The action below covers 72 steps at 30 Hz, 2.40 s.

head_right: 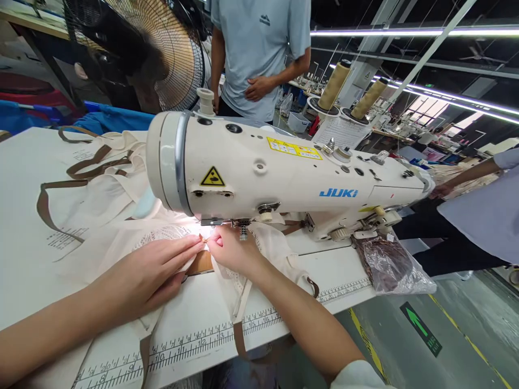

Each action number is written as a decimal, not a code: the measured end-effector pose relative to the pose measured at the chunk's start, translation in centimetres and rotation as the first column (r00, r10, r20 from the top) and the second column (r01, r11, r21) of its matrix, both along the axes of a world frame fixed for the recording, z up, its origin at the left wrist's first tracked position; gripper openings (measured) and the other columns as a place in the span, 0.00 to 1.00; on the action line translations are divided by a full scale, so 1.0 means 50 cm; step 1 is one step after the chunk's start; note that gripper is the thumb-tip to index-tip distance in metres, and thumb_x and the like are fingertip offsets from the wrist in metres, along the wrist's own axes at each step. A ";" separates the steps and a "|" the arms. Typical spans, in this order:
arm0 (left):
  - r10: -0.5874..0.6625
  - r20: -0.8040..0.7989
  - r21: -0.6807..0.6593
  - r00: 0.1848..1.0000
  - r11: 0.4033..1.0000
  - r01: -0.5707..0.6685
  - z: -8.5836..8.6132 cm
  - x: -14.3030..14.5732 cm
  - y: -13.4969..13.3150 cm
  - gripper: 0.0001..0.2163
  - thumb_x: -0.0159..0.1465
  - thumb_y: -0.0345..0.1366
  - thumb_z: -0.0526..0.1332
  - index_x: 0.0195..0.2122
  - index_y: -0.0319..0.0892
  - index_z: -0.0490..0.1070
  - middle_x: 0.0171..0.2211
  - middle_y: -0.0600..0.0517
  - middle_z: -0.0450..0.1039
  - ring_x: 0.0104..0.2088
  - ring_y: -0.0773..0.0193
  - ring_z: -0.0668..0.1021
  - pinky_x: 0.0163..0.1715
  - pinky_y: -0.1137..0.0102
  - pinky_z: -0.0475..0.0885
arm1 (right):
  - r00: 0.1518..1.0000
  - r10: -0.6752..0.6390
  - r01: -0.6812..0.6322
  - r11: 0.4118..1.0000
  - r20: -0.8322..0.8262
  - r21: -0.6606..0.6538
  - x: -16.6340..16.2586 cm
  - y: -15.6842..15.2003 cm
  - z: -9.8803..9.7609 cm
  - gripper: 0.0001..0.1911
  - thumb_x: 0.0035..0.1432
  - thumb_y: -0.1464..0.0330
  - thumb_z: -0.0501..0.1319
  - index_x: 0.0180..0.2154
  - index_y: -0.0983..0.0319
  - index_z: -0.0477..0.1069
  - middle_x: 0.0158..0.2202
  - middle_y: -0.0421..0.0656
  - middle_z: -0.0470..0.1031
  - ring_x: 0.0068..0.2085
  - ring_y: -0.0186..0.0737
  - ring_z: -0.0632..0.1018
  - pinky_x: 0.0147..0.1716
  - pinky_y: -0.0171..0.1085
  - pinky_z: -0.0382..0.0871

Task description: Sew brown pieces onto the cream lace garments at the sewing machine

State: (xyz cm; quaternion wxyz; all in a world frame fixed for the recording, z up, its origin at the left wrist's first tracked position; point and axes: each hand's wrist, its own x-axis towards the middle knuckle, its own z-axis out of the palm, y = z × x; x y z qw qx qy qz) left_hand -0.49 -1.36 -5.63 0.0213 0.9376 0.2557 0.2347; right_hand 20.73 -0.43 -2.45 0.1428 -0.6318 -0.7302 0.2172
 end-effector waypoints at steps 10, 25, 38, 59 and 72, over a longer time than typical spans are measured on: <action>0.008 -0.019 0.130 1.000 0.992 -0.006 -0.005 0.006 -0.003 0.21 0.65 0.27 0.51 0.58 0.34 0.70 0.55 0.39 0.75 0.52 0.50 0.79 0.49 0.60 0.77 | 0.999 0.005 -0.003 0.999 -0.049 0.038 0.007 -0.013 -0.003 0.13 0.59 0.71 0.58 0.24 0.58 0.58 0.22 0.32 0.63 0.26 0.32 0.63 0.31 0.32 0.55; 0.045 -0.013 -0.006 0.999 0.999 -0.046 -0.007 0.015 -0.011 0.22 0.58 0.24 0.52 0.54 0.37 0.68 0.55 0.41 0.71 0.44 0.55 0.77 0.42 0.63 0.73 | 0.920 0.288 -0.382 0.809 0.264 0.447 0.047 -0.049 -0.054 0.14 0.72 0.72 0.50 0.47 0.61 0.73 0.41 0.46 0.77 0.44 0.41 0.76 0.42 0.37 0.70; 0.055 -0.050 0.263 0.997 0.964 -0.040 -0.035 0.008 -0.012 0.20 0.66 0.27 0.50 0.56 0.31 0.70 0.57 0.39 0.73 0.58 0.51 0.73 0.53 0.60 0.71 | 0.821 0.315 -0.544 0.688 0.476 0.482 0.053 -0.061 -0.050 0.13 0.71 0.72 0.52 0.50 0.66 0.73 0.41 0.47 0.75 0.42 0.44 0.72 0.44 0.41 0.72; -0.049 -0.075 0.261 0.996 0.963 0.067 -0.009 0.020 0.078 0.19 0.67 0.26 0.51 0.57 0.31 0.70 0.52 0.38 0.76 0.53 0.50 0.78 0.51 0.58 0.77 | 0.705 0.226 -0.614 0.669 0.673 0.418 0.094 -0.001 -0.029 0.17 0.74 0.69 0.48 0.50 0.59 0.75 0.48 0.46 0.79 0.49 0.43 0.77 0.49 0.40 0.70; 0.003 -0.121 0.297 0.993 0.954 0.034 -0.001 0.032 0.062 0.19 0.67 0.27 0.49 0.54 0.28 0.72 0.49 0.37 0.77 0.50 0.50 0.79 0.45 0.59 0.77 | 0.694 0.198 -0.641 0.608 0.692 0.468 0.098 -0.004 -0.029 0.18 0.74 0.71 0.47 0.47 0.60 0.76 0.48 0.46 0.80 0.54 0.43 0.75 0.53 0.41 0.70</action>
